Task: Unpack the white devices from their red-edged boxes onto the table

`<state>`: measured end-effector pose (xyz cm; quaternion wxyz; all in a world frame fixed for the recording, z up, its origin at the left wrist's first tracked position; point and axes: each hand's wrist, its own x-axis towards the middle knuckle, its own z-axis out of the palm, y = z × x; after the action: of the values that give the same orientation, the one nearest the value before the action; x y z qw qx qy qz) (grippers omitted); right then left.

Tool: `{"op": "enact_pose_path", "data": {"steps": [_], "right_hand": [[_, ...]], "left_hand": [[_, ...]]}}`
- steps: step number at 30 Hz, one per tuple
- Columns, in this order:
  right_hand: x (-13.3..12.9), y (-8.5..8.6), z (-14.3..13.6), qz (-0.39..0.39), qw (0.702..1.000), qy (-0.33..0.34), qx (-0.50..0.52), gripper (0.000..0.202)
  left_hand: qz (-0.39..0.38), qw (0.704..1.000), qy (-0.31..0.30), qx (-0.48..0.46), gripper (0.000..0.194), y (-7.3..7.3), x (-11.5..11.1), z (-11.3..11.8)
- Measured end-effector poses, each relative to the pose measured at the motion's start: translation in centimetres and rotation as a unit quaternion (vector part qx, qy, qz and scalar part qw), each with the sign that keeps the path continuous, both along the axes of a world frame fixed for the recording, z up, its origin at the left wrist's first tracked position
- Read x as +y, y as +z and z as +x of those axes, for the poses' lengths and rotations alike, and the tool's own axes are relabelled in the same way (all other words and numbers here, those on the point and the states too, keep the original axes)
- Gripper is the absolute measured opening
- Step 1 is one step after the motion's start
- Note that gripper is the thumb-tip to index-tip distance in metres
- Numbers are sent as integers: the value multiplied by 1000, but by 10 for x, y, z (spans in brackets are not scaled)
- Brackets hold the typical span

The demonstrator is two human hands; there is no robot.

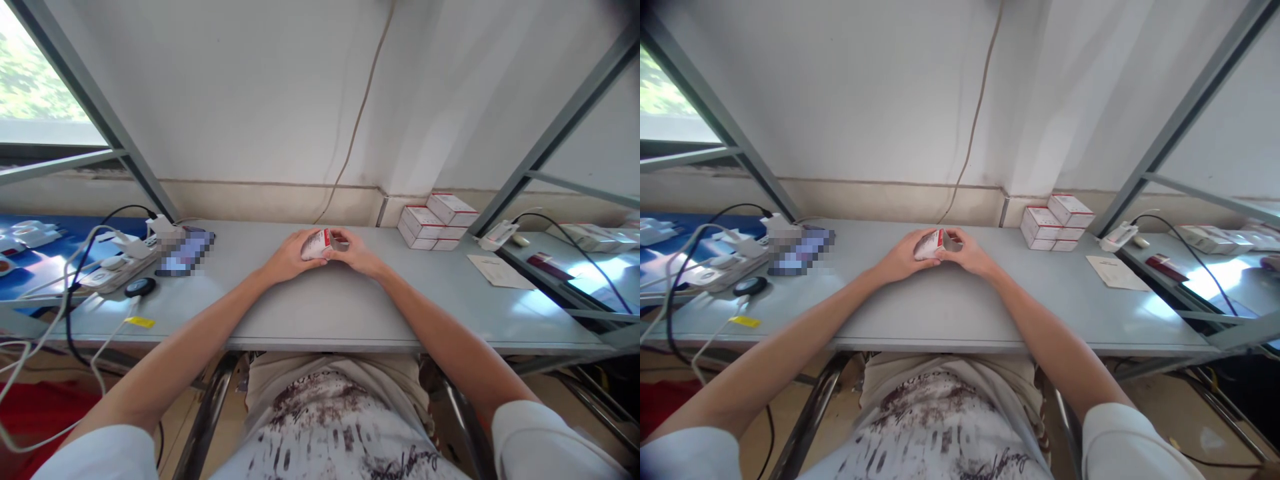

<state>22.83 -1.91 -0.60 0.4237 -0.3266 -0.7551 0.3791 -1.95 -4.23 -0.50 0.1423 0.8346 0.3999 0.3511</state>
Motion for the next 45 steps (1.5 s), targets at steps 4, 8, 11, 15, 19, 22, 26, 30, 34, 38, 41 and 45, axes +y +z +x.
{"op": "enact_pose_path", "data": {"steps": [4,8,11,15,19,22,26,30,34,38,41,45], "right_hand": [[-1,1,1,-7,1000,-3,-5,63],[-2,3,1,-11,1000,-1,-10,65],[-4,4,1,-16,1000,-9,-11,65],[-4,3,1,-19,1000,-15,-7,65],[-2,1,0,-11,1000,-19,7,66],[-2,0,-2,-18,999,-29,24,58],[-5,1,-5,-2,997,-58,50,50],[-4,-1,-6,89,987,-121,53,40],[0,-4,-5,168,972,-161,23,27],[-2,-5,-5,183,970,-158,-22,21],[-2,-6,-5,175,972,-151,-45,23],[1,-7,-4,169,973,-139,-66,18]], "left_hand": [[-16,1000,3,2,84,3,-1,1],[-30,1000,5,-3,82,4,-3,1],[-31,1000,4,-2,78,5,-4,2],[-23,1000,3,-9,74,4,-3,2],[-6,1000,11,-27,74,0,1,2],[8,1000,15,-26,74,-2,2,3],[46,998,45,-12,75,-2,1,5],[108,991,80,11,76,0,2,5],[129,986,106,19,77,-1,5,2],[128,984,116,49,78,-1,5,1],[136,982,117,62,78,0,3,3],[147,978,132,73,79,1,2,4]]}}
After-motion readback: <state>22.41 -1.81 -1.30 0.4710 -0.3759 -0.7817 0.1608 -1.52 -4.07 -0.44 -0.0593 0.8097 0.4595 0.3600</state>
